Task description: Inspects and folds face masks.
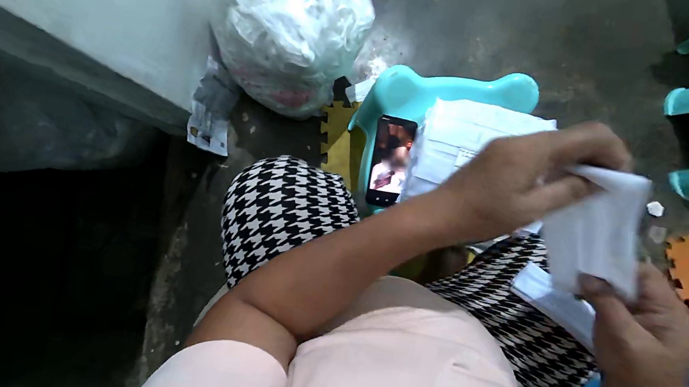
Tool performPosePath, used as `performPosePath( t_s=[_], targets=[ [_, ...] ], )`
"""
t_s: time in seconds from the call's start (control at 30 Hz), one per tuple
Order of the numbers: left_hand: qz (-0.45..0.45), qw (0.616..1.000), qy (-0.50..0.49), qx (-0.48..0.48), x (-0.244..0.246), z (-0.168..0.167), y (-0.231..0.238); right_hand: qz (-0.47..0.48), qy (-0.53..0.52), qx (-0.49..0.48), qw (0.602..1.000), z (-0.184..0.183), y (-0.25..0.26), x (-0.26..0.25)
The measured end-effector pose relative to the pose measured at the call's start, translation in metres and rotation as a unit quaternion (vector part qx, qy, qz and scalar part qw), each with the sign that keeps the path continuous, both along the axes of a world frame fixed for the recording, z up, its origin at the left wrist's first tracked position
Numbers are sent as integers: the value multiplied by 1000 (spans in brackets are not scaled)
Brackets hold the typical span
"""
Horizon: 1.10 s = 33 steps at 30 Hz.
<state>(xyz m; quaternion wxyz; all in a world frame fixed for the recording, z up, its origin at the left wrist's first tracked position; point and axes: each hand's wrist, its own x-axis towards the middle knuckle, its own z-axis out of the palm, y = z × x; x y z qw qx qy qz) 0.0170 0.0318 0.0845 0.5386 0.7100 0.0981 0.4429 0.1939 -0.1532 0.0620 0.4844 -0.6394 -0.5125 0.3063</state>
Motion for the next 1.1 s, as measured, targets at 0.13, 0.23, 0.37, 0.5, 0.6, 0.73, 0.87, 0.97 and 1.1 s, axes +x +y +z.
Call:
performPosePath(
  t_s=[0.13,0.23,0.37,0.5,0.6,0.73,0.87,0.97,1.1],
  targets=[
    [-5,993,116,-25,-11,-5,34,-10,59,-52,997,-15,22,-24],
    [5,982,187,-28,-19,-5,57,17,110,-93,989,-25,38,-37],
    [1,962,273,-17,-16,1,80,14,92,-135,987,-31,59,-39],
    [6,933,360,19,7,-5,102,-25,7,-163,986,-37,70,-32],
    [-9,925,378,25,32,-21,114,-48,-2,-190,981,-39,71,-26],
    [-27,919,392,41,63,-38,117,-79,13,-214,974,-42,70,-18],
    [-43,905,418,61,86,-47,115,-92,18,-215,972,-46,66,-9],
    [-52,894,439,70,96,-49,112,-98,32,-211,972,-49,62,-5],
    [-53,889,448,77,105,-51,109,-96,37,-217,971,-51,59,0]
  ],
)
